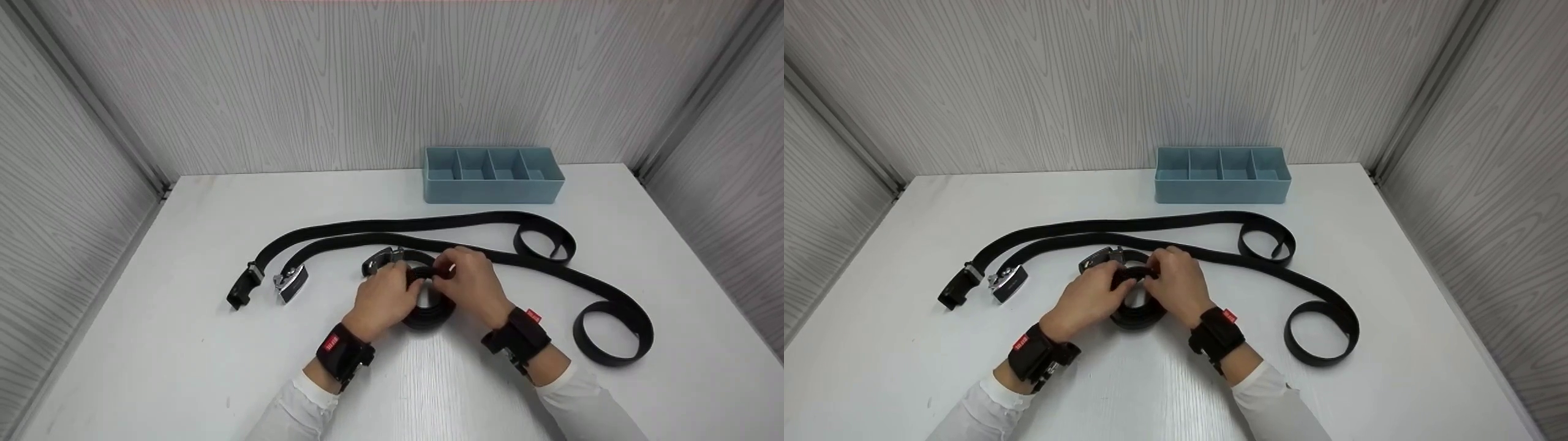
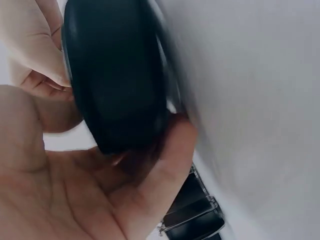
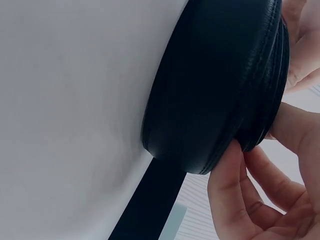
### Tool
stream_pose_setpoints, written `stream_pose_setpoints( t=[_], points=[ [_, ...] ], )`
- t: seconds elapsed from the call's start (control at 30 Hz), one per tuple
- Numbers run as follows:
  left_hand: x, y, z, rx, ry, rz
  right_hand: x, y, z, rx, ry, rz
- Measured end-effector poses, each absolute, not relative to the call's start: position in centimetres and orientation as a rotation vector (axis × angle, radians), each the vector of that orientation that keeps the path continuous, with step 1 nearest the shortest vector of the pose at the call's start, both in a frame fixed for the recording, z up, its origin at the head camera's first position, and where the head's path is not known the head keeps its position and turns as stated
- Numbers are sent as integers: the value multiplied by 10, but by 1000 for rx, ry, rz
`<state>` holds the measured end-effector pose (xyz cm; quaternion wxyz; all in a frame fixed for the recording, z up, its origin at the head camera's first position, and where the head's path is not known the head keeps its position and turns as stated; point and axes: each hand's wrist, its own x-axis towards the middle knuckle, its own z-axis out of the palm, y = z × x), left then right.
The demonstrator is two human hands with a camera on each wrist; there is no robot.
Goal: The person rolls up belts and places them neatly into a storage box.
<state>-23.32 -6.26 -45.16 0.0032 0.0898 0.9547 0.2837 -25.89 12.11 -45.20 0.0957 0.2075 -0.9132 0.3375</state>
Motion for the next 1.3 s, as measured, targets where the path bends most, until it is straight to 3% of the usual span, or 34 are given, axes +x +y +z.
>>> stream_pose_setpoints(
  t=[0.6,1.3],
  points=[
    [-231,-64,-453,465,3127,921,-259,120,-449,644,-2786,1067],
    [-230,-64,-452,428,3172,924,-260,120,-454,648,-2781,1072]
  ],
)
